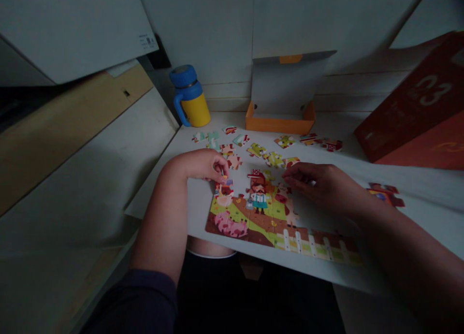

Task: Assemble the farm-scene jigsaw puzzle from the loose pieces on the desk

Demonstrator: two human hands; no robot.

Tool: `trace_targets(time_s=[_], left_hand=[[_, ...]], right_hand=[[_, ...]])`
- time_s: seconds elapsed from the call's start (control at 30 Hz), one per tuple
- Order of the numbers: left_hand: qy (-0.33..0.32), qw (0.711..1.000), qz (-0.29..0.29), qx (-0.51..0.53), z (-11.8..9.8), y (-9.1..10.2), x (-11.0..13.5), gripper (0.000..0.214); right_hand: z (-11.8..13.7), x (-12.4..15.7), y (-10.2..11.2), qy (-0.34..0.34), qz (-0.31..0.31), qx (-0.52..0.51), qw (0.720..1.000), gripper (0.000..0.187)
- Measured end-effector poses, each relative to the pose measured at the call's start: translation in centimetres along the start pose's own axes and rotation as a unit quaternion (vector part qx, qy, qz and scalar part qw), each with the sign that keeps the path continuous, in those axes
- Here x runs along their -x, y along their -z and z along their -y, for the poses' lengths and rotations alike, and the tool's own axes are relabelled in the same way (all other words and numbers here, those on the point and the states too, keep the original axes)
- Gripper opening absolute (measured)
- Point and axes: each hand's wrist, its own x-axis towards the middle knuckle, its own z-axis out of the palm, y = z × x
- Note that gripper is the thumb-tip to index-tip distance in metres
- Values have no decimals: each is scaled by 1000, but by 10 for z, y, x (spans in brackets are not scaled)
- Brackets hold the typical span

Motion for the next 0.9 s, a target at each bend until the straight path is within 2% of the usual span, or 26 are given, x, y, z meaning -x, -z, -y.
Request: trace_targets(time_s=[0.17, 0.33, 0.53, 0.7, 0.9], left_hand=[[-36, 999, -33, -15, 0, 1, 1, 19], [-29, 999, -24, 2, 0, 1, 1, 20], [-43, 998, -23, -36, -1, 1, 2, 20], [-20, 998, -23, -46, 2, -2, -1, 28], [7, 994, -63, -93, -5, -3, -4, 40]], right_hand=[[-2, 0, 0, 0, 5, 2, 1000, 31], [-3, 0, 0, -4, 14, 3, 1000, 30], [-4, 1, 0, -8, 11, 21, 1000, 31], [-6, 0, -1, -6, 12, 13, 1000, 33], [1, 0, 1, -14, 19, 18, 1000, 35]])
